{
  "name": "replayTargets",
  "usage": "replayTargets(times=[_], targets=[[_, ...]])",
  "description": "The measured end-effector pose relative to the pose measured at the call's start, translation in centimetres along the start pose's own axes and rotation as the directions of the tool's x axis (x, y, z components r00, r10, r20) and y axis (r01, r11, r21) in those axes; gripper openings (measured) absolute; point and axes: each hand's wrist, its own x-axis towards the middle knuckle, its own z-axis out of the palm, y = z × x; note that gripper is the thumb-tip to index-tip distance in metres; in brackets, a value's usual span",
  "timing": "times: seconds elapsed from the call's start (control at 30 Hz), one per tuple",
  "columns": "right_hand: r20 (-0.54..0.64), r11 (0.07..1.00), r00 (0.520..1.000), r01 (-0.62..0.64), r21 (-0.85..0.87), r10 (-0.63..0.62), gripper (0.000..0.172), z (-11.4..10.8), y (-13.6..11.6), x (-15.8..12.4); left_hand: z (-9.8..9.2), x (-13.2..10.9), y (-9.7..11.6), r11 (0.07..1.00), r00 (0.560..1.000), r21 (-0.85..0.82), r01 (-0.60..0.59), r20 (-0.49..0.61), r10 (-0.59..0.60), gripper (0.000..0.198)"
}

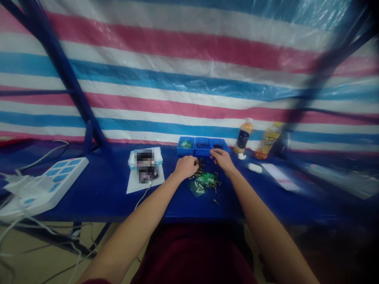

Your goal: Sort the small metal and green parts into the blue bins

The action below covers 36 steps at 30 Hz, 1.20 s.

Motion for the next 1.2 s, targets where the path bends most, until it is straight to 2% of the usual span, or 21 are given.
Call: replayTargets(times=[0.27,0.5,0.6,0.7,0.77,0.87,1.03,1.2], targets=[[0.014,1.000,1.000,0.011,-0.016,-0.011,0.039,0.0,0.1,0.0,-0.2,-0.2,0.4,0.999,1.000,0.029,0.022,0.018,-0.022,0.019],[0.030,0.998,0.999,0.039,-0.056,-0.037,0.037,0.0,0.1,-0.1,-0.2,-0.2,0.7,1.000,0.998,-0.012,-0.021,-0.059,0.020,0.022],[0.139,0.981,0.986,0.113,-0.158,-0.091,0.037,0.2,0.2,-0.3,-0.4,-0.1,0.8,0.996,0.993,-0.086,-0.036,-0.113,0.027,0.023],[0.303,0.941,0.935,0.257,-0.220,-0.184,0.031,0.5,0.2,-0.6,-0.6,0.0,1.0,0.984,0.986,-0.165,-0.064,-0.165,0.037,0.027],[0.340,0.924,0.914,0.307,-0.228,-0.219,0.028,0.7,0.2,-0.8,-0.6,0.1,1.0,0.977,0.980,-0.194,-0.090,-0.190,0.053,0.027],[0.327,0.916,0.919,0.311,-0.253,-0.221,0.028,0.9,0.2,-1.0,-0.5,0.2,1.0,0.970,0.976,-0.214,-0.115,-0.204,0.071,0.026],[0.264,0.891,0.930,0.333,-0.308,-0.256,0.028,1.0,-0.1,-1.3,-0.5,0.2,0.9,0.964,0.985,-0.253,-0.080,-0.166,0.038,0.027],[0.280,0.825,0.909,0.403,-0.395,-0.310,0.028,1.0,-0.7,-1.7,-0.8,0.2,0.9,0.952,0.985,-0.301,-0.059,-0.174,0.006,0.033]])
